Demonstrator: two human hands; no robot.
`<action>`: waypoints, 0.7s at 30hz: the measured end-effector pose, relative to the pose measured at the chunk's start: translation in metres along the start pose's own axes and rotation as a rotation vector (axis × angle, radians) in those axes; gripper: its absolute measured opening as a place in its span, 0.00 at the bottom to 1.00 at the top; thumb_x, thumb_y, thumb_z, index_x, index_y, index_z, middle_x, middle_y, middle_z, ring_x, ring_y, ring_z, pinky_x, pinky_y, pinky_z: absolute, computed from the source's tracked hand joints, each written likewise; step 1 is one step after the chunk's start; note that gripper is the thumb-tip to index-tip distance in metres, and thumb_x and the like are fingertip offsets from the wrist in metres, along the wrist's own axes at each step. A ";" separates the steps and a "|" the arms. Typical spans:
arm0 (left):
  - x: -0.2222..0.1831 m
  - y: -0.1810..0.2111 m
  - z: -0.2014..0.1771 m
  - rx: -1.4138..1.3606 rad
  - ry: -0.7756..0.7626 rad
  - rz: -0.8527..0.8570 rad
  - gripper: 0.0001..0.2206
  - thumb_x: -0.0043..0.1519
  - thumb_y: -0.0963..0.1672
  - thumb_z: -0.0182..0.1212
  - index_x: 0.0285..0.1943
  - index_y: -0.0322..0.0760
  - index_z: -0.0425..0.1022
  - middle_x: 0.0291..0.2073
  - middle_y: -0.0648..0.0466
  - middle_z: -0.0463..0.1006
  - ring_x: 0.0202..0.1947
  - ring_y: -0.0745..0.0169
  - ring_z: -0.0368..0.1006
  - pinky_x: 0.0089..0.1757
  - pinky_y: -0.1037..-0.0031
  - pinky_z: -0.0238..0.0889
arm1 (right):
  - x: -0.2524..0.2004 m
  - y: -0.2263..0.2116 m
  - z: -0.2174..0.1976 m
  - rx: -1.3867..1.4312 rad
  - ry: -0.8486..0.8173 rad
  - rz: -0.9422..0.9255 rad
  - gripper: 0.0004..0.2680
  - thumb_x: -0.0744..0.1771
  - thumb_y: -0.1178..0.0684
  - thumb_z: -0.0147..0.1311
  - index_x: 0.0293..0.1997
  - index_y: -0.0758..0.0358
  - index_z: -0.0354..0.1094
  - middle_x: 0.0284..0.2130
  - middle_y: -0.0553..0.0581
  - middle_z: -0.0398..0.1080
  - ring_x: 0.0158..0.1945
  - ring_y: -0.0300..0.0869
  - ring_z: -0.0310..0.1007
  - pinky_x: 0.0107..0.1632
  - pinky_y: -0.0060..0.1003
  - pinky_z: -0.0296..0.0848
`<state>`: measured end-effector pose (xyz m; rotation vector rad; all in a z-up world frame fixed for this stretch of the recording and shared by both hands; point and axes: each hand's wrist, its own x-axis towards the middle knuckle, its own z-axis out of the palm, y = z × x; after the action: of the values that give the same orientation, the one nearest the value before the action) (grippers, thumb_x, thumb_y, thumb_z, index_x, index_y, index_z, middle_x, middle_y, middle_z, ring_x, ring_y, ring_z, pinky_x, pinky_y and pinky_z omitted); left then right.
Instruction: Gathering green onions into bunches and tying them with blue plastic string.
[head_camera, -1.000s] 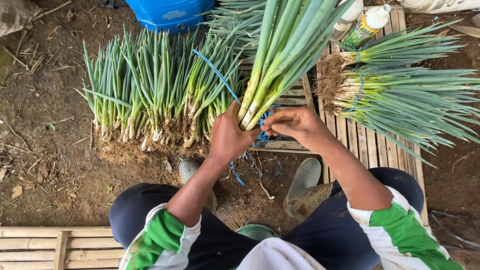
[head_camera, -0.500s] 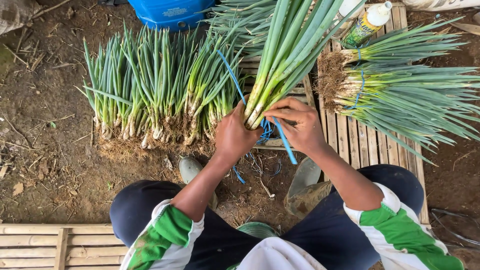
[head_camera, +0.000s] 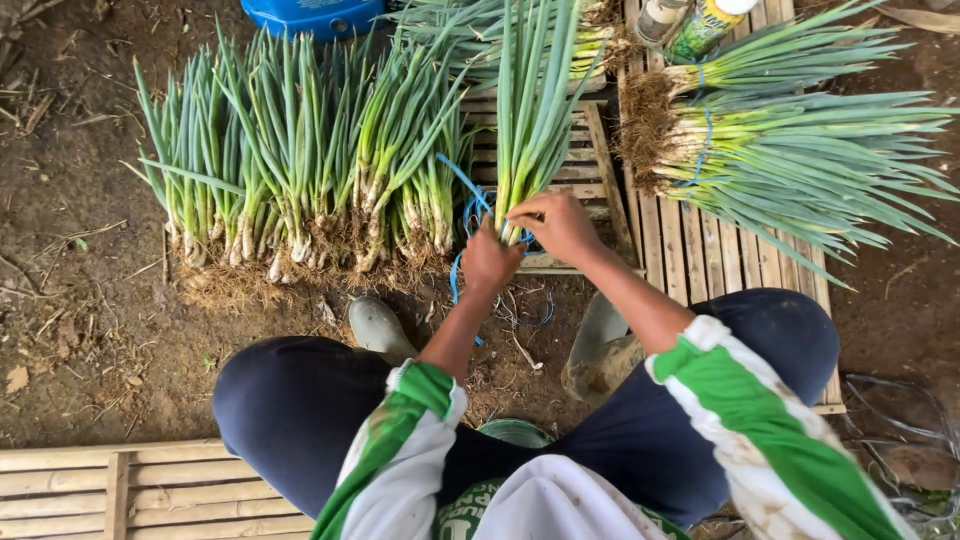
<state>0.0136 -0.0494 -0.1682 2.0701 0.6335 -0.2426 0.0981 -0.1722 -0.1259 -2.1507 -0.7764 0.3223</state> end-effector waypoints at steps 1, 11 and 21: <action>-0.003 -0.010 0.012 0.001 -0.004 0.005 0.33 0.54 0.46 0.70 0.69 0.34 0.65 0.43 0.38 0.82 0.43 0.34 0.81 0.47 0.43 0.72 | -0.011 0.004 0.010 -0.003 0.005 0.003 0.04 0.70 0.60 0.61 0.46 0.59 0.81 0.38 0.60 0.81 0.24 0.37 0.69 0.29 0.30 0.68; 0.013 -0.125 0.084 0.207 -0.263 -0.207 0.42 0.54 0.54 0.67 0.78 0.41 0.55 0.52 0.36 0.78 0.52 0.31 0.77 0.50 0.44 0.72 | -0.081 0.105 0.145 0.315 0.153 0.492 0.09 0.71 0.53 0.62 0.53 0.66 0.78 0.43 0.67 0.80 0.40 0.52 0.82 0.40 0.44 0.80; 0.017 -0.144 0.083 -0.124 -0.534 -0.078 0.49 0.61 0.55 0.68 0.79 0.22 0.40 0.72 0.24 0.53 0.70 0.21 0.53 0.62 0.35 0.57 | -0.095 0.095 0.132 0.240 0.206 0.453 0.06 0.71 0.59 0.59 0.51 0.66 0.79 0.42 0.69 0.79 0.44 0.60 0.81 0.43 0.56 0.81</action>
<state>-0.0416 -0.0496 -0.3262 1.7571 0.3864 -0.7516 0.0022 -0.1972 -0.2863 -2.0704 -0.1190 0.3950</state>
